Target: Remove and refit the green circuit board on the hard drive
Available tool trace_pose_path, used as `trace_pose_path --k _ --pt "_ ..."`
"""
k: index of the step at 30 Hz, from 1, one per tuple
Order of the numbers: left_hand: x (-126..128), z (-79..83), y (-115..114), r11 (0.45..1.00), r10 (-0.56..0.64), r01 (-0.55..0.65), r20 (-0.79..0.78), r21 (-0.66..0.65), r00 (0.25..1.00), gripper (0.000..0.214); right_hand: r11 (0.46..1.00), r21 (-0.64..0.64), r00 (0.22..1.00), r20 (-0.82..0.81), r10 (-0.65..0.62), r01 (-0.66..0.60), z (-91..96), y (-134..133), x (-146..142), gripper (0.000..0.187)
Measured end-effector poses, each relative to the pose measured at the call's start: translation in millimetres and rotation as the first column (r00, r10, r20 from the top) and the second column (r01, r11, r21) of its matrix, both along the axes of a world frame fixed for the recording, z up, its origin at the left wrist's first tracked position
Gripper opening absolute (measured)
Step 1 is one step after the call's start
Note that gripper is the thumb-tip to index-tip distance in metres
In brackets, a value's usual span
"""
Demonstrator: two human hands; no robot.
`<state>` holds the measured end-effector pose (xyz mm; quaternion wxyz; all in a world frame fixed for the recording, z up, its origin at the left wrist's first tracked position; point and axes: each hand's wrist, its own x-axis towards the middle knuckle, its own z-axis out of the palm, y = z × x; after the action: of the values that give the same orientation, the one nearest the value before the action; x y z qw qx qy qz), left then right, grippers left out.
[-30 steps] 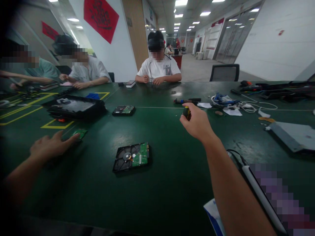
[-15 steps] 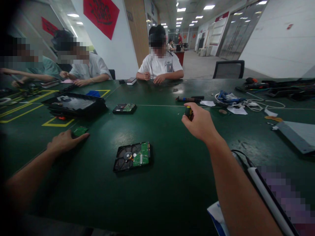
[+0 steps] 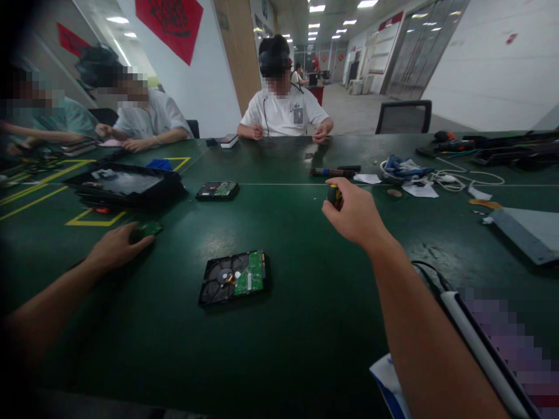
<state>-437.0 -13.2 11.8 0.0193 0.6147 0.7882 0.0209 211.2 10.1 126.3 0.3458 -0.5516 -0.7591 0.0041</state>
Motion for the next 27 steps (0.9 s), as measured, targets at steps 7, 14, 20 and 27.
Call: trace_pose_path --k 7,14,20,27 --pt "41.4 0.3 9.0 0.990 -0.143 0.143 0.022 0.005 0.989 0.090 1.000 -0.002 1.000 -0.005 0.016 -0.016 -0.9 0.2 -0.6 0.045" --pt "135.8 2.8 31.2 0.902 -0.426 0.417 0.072 0.110 0.902 0.088 1.000 0.003 1.000 -0.020 0.023 -0.023 -1.0 0.9 2.6 0.044" --pt "220.3 6.0 58.3 0.797 -0.603 0.588 0.125 0.139 0.788 0.083 1.000 -0.003 0.999 -0.036 0.018 -0.018 -0.5 0.7 6.5 0.044" --pt "296.3 7.3 90.8 0.594 -0.804 0.778 0.141 0.203 0.577 0.072 1.000 0.005 0.999 -0.035 0.013 -0.013 1.6 0.8 8.6 0.044"
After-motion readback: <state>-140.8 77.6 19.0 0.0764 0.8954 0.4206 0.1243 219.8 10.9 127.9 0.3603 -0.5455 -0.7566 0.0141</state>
